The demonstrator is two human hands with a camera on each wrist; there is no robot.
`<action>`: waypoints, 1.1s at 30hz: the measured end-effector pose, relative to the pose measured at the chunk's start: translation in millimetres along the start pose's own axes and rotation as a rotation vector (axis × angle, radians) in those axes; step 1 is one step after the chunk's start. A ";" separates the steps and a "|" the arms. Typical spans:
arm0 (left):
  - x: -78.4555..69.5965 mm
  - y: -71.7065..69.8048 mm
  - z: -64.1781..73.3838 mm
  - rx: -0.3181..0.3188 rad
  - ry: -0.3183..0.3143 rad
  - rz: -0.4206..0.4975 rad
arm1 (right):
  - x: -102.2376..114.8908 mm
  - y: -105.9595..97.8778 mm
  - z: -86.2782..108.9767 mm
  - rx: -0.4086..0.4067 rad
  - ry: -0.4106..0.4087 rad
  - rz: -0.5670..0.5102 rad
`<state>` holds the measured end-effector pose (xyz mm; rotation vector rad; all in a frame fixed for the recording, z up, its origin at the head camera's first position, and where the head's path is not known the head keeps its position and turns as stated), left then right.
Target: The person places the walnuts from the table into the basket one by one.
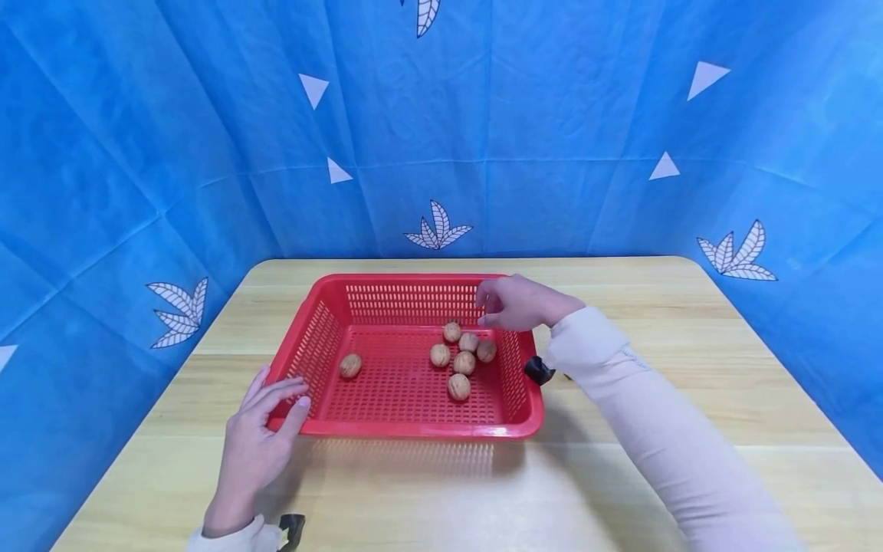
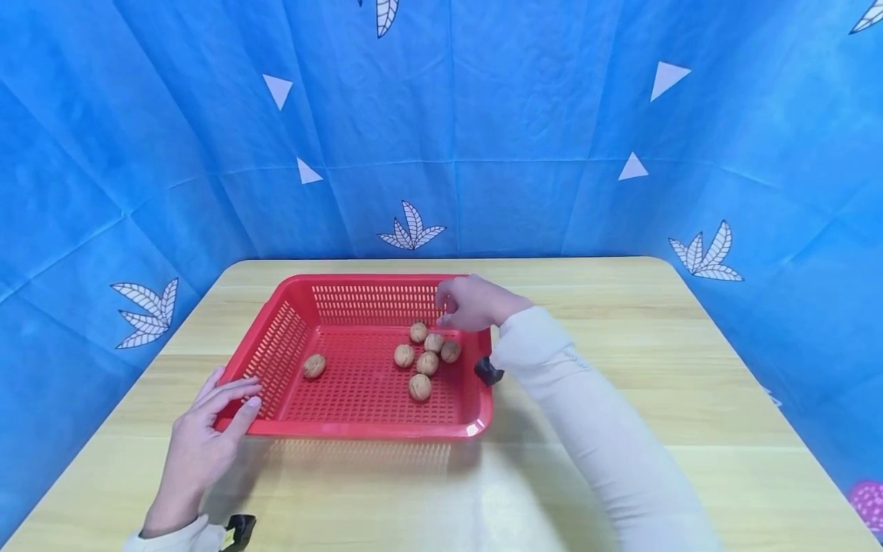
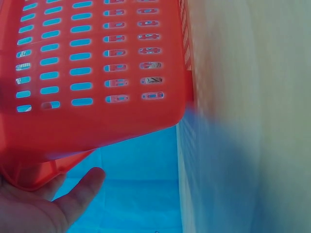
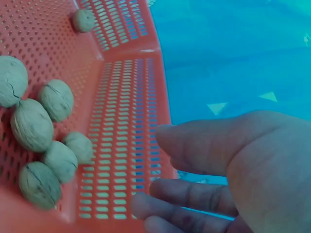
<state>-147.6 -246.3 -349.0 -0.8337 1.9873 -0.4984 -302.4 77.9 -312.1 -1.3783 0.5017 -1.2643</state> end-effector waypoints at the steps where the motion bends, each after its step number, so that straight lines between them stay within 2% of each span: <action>1: 0.1 0.0 0.1 0.001 -0.001 -0.001 | -1.9 -3.0 1.9 -0.012 -0.004 -0.010; 5: -0.1 0.3 0.5 0.002 0.005 0.000 | -11.4 -15.6 10.5 -0.048 -0.019 -0.055; 11: -1.8 -0.8 0.8 -0.011 0.024 0.002 | -32.2 -29.4 23.4 -0.071 0.025 -0.119; 17: -2.5 -0.6 1.0 -0.015 0.033 -0.002 | -63.6 -35.7 37.5 -0.097 0.067 -0.111; 22: -1.9 0.4 1.3 -0.015 0.032 -0.004 | -90.7 -33.1 50.6 -0.083 0.093 -0.077; 33: -1.8 0.5 0.9 -0.004 -0.006 -0.013 | -144.2 -13.3 70.9 -0.028 0.134 -0.041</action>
Point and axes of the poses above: each hand's wrist, its own z-axis away from the middle knuckle, its own y-axis out of the palm, x = y × z, the point moved 8 cm from there along -z, towards the middle knuckle, and after that the axes turned 9 degrees about y, right-handed, at the moved point
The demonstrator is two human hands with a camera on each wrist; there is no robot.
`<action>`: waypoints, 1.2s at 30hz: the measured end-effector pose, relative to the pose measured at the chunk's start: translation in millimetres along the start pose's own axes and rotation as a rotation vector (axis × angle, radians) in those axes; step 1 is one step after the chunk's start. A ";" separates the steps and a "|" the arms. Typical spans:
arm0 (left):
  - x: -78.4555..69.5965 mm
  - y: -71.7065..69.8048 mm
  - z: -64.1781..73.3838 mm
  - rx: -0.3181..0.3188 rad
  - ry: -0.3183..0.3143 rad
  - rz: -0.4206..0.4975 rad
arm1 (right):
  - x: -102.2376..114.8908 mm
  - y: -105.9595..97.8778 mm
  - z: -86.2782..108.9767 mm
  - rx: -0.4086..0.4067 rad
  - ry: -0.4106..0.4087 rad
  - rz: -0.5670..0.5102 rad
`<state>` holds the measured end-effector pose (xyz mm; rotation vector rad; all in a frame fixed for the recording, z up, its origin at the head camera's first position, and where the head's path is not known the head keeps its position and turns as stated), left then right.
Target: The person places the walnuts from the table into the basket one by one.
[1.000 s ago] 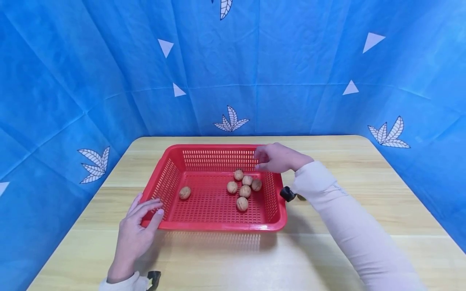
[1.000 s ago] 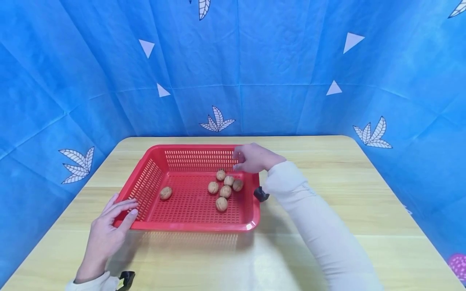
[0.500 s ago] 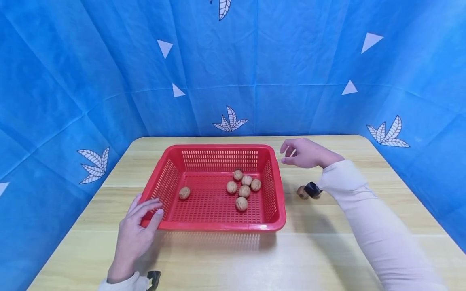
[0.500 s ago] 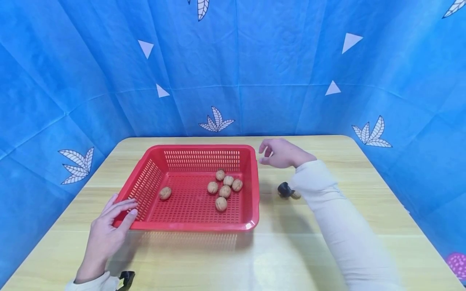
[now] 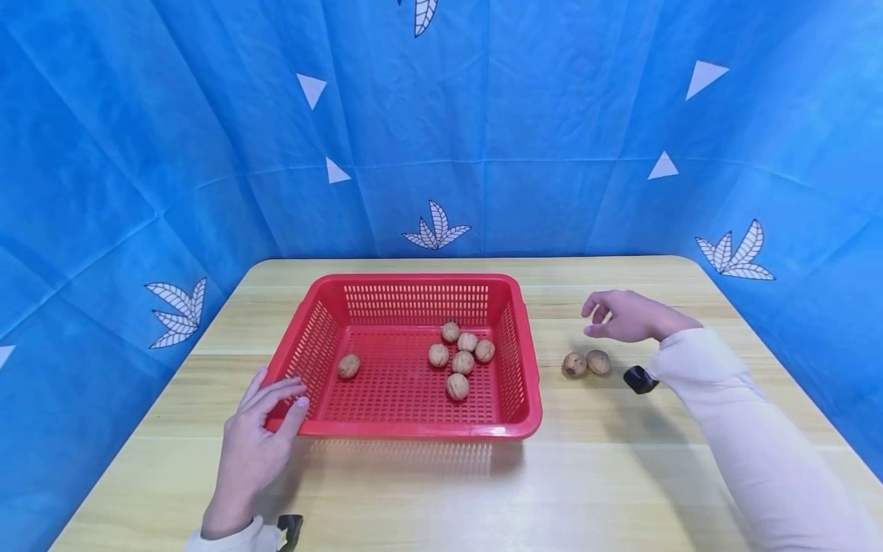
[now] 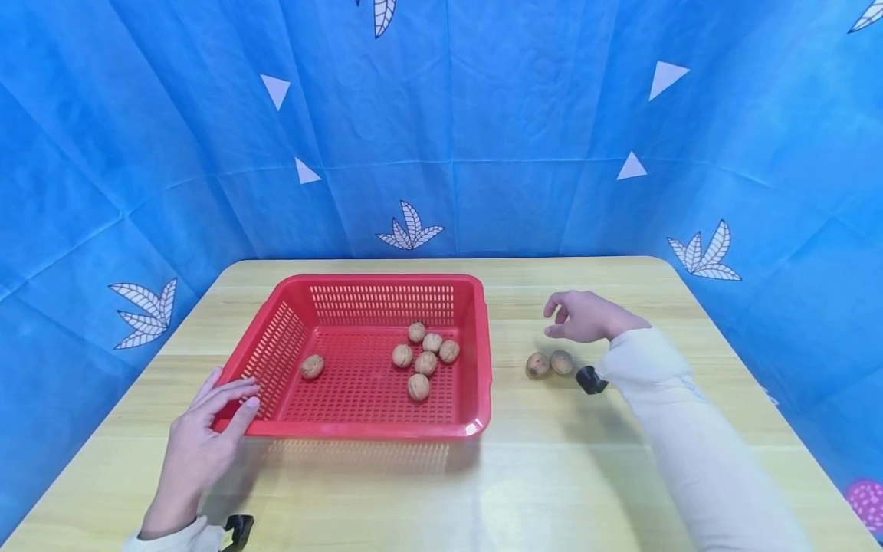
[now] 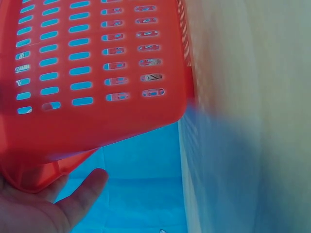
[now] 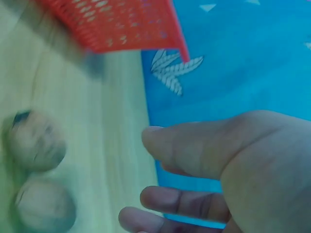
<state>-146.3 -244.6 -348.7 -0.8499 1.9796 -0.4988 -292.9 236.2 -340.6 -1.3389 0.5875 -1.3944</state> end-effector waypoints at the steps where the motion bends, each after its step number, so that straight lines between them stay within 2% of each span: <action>1: -0.1 0.0 0.1 -0.001 -0.001 0.000 | -4.5 1.9 1.4 0.007 0.003 0.002; 8: -0.4 -0.7 1.0 -0.006 -0.011 -0.006 | -28.4 18.2 7.7 0.071 0.014 -0.028; 16: -1.1 -2.2 0.4 -0.013 -0.008 -0.010 | -39.7 36.6 6.3 0.146 0.035 -0.092; 22: -1.3 -4.7 0.1 -0.018 -0.011 -0.004 | -39.1 45.8 3.8 0.137 0.027 -0.101; 26: 0.0 -5.3 1.8 -0.015 -0.017 -0.005 | -40.4 50.5 3.7 0.136 0.052 -0.102; 31: -1.5 -2.8 0.9 -0.015 0.007 -0.001 | -45.2 46.2 4.7 0.126 0.076 -0.094; 36: -1.6 -1.5 0.2 -0.023 0.017 0.001 | -45.0 39.5 6.5 0.095 0.056 -0.085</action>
Point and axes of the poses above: each hand's wrist, its own z-axis away from the middle knuckle, its own y-axis out of the palm, x = y × z, the point moved 8 cm from there along -z, towards the middle knuckle, and after that the axes turned 9 degrees about y, right-handed, at the moved point
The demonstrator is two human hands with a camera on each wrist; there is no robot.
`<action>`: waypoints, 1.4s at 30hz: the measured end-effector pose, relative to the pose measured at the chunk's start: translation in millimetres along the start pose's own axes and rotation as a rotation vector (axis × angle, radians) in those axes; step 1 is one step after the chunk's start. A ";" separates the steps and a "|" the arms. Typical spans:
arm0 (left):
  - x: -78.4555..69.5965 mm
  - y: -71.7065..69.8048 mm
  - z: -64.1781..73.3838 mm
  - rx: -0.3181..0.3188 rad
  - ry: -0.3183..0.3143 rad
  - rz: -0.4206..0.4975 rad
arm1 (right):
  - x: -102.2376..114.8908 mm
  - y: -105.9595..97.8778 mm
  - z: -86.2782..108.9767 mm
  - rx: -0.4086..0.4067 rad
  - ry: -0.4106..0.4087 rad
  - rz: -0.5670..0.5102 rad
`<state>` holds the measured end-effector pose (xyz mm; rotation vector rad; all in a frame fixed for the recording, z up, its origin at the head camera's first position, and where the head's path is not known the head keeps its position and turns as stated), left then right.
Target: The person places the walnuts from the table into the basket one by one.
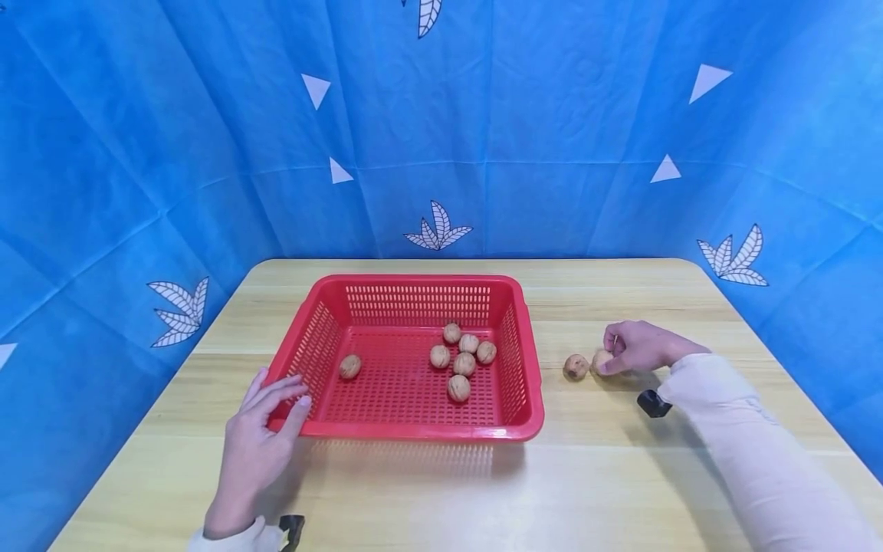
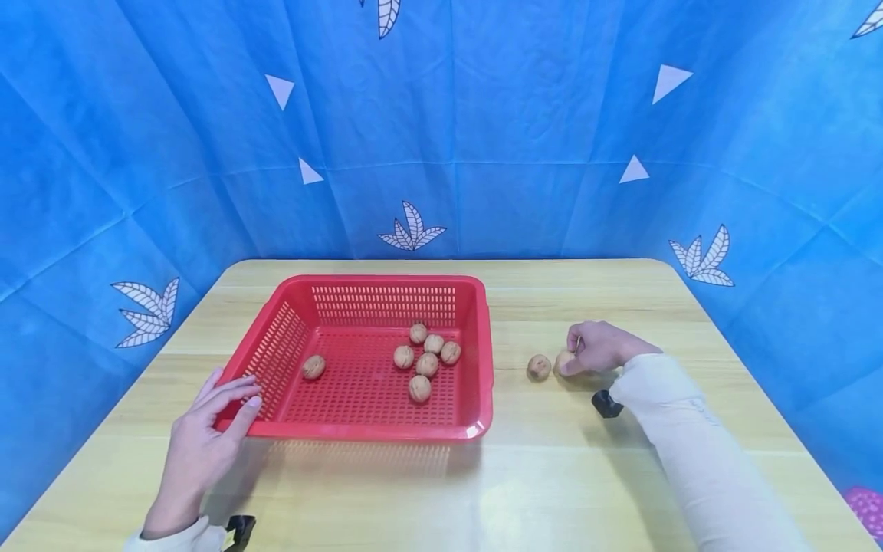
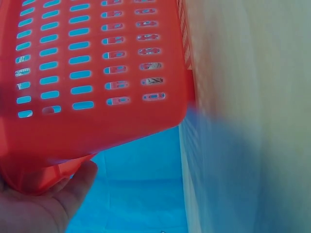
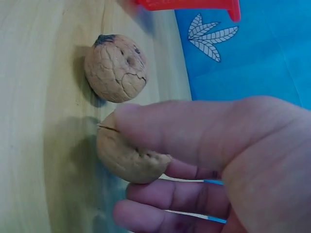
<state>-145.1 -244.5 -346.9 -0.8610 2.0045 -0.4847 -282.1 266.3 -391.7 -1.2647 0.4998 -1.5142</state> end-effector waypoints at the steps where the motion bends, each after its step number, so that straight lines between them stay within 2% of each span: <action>1: 0.1 0.2 -0.1 -0.003 0.003 0.001 | 0.3 -1.6 0.2 -0.009 -0.003 0.003; 9: 0.3 0.9 -0.7 -0.022 0.011 0.004 | 6.2 -17.1 -0.7 -0.044 -0.002 0.025; 20: -0.3 0.9 -1.0 -0.046 0.007 0.016 | 29.9 -39.7 -1.8 -0.154 -0.061 0.101; 27: 0.5 1.3 -1.1 -0.047 0.003 0.011 | 45.9 -47.6 -0.9 -0.217 -0.112 0.057; 36: 2.8 0.0 3.4 -0.017 -0.038 0.005 | 66.6 -48.8 -2.4 -0.218 -0.131 0.026; 42: 2.9 3.6 0.5 -0.028 -0.015 0.021 | 80.9 -56.3 -3.2 -0.254 -0.164 0.055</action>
Point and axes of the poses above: each hand's wrist, its own z-axis away from the middle knuckle, its own y-axis out of the palm, x = y × z, the point moved 8 cm from there along -z, towards the middle knuckle, and after that the axes turned 9 degrees about y, right-handed, at the moved point
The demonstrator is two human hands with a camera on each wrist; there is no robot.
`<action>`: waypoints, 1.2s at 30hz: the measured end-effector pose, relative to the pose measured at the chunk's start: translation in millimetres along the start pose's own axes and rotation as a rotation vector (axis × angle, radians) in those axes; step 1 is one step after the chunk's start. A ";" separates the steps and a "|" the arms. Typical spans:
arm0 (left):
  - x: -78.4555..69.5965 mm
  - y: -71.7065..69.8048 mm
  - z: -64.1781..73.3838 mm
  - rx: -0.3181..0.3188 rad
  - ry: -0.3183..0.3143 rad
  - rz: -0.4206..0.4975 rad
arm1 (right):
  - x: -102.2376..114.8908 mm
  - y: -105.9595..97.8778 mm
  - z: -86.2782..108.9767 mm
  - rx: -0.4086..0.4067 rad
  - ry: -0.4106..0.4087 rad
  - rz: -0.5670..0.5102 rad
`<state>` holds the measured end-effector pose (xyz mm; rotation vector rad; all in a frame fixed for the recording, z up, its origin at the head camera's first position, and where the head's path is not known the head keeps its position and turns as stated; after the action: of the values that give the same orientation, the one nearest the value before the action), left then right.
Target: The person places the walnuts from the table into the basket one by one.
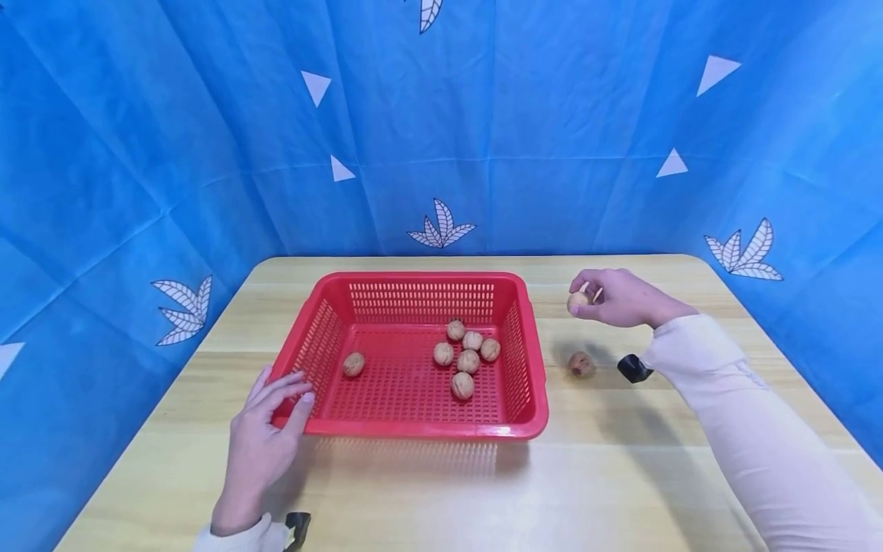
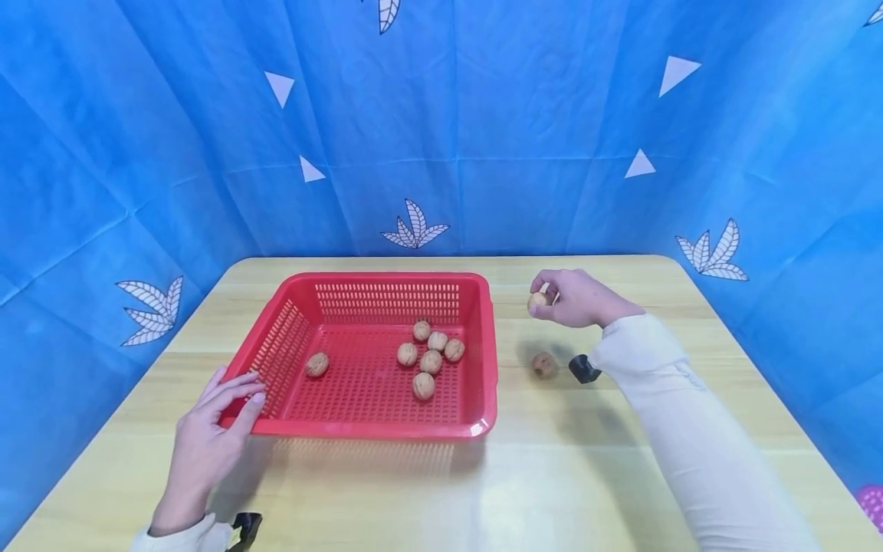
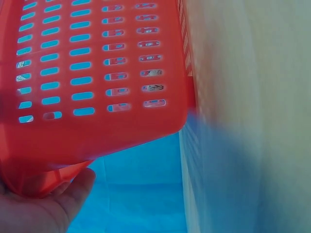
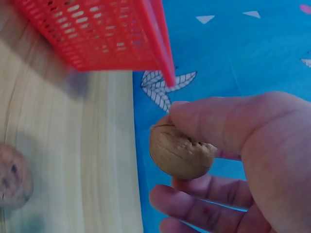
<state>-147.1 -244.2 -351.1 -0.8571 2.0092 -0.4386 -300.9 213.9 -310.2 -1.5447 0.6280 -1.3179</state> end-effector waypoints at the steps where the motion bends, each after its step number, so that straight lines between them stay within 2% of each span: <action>1: 0.2 0.5 -0.3 -0.001 0.003 0.003 | 2.2 -1.0 -1.0 -0.005 -0.001 0.003; 16: 0.2 0.5 1.0 0.009 0.010 -0.009 | 48.2 2.1 -22.4 -0.059 -0.044 -0.042; 27: 1.8 1.3 1.1 0.007 0.004 -0.006 | 78.0 13.7 -42.0 -0.040 -0.059 -0.062; 36: 1.3 1.0 0.8 0.013 0.013 -0.007 | 94.2 27.1 -54.4 -0.039 -0.062 -0.090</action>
<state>-147.4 -244.4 -352.8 -0.8555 2.0136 -0.4618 -320.3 104.3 -296.7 -1.6557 0.5538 -1.3261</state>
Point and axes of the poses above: each hand's wrist, its own z-axis away from the middle knuckle, its own y-axis out of the palm, x = y × z, the point moved 8 cm from there along -z, towards the middle knuckle, and after that the axes turned 9 degrees about y, right-handed, at the moved point
